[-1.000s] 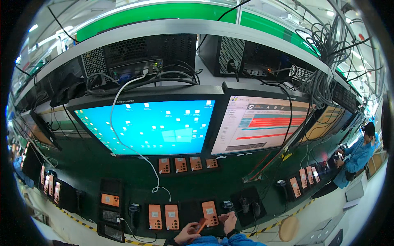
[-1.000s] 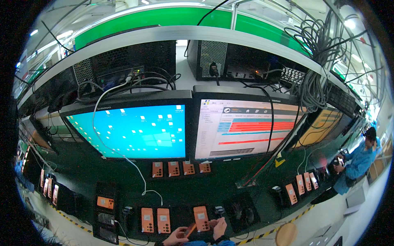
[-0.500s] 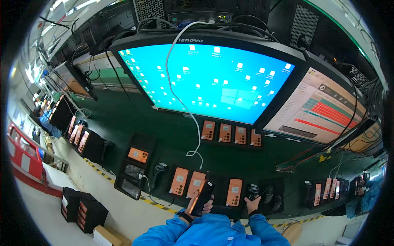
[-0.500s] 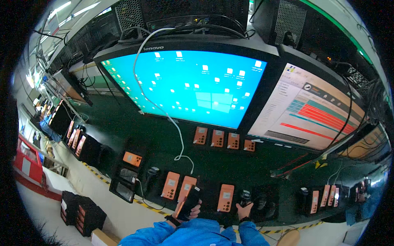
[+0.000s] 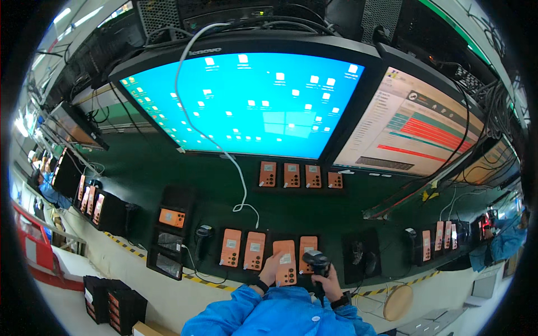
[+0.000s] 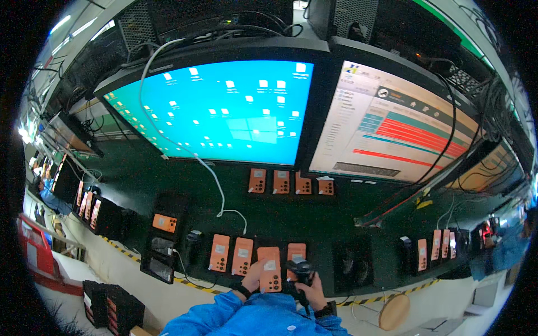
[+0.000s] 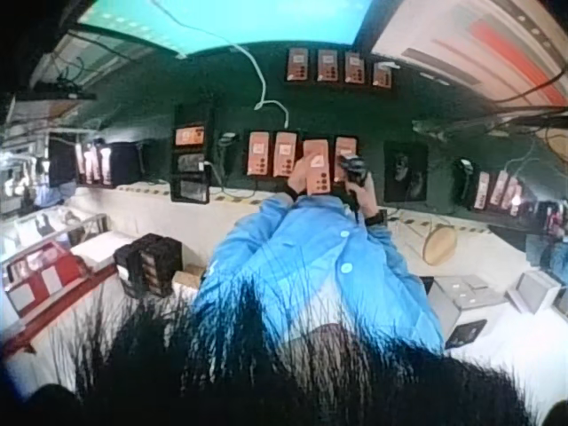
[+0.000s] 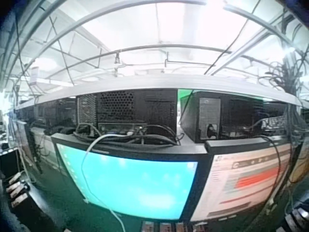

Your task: Scanning barcodes on electronic tablets or phones at a test bench.

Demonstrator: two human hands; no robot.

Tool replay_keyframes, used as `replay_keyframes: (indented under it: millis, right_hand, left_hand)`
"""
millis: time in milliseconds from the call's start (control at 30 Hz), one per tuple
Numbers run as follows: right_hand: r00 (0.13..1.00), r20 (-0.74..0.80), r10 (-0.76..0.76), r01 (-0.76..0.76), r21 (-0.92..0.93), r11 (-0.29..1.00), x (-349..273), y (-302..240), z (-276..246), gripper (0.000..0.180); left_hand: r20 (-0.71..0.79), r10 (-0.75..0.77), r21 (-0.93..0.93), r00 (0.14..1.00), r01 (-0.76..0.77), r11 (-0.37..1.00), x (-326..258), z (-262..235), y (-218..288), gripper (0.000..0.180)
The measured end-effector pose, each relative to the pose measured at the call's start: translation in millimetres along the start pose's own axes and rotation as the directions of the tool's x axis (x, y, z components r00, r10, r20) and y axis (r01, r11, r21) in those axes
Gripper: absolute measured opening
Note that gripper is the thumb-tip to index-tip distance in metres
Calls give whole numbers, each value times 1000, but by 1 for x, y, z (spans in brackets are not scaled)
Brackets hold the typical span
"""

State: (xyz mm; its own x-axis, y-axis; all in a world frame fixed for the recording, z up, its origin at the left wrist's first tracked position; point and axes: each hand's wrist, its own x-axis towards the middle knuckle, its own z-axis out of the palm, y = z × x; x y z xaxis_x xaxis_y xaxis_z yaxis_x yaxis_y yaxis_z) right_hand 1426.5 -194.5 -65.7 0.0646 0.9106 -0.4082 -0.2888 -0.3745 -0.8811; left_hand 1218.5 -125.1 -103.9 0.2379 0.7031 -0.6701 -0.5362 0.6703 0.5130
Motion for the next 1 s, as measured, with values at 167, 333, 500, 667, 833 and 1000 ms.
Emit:
replay_keyframes:
  millis: [167, 333, 500, 667, 833, 1000]
  right_hand:
    - [983, 128, 128, -146, 143, 979, -5, 3, 11, 51]
    - [978, 114, 174, -187, 113, 976, -11, -6, 14, 51]
    - [989, 90, 121, -127, 65, 990, -9, -1, 22, 49]
    - [975, 164, 152, -175, 136, 975, -14, -9, 23, 50]
    - [1000, -8, -4, 6, 215, 977, -21, -3, 32, 38]
    - [994, 104, -18, 2, 151, 989, -12, 7, 27, 49]
  left_hand:
    - [123, 93, 20, 988, -96, 995, 15, 6, -11, 26]
    - [135, 12, 106, 991, -26, 994, -15, 40, 18, 27]
    - [165, 121, 47, 979, -130, 990, -3, 23, 7, 33]
    - [87, 31, -29, 996, -29, 999, 31, 0, -19, 56]
    - [217, 268, 229, 939, -316, 921, 23, 15, -14, 44]
    - [367, -218, -18, 905, 241, 970, 10, 2, -12, 45]
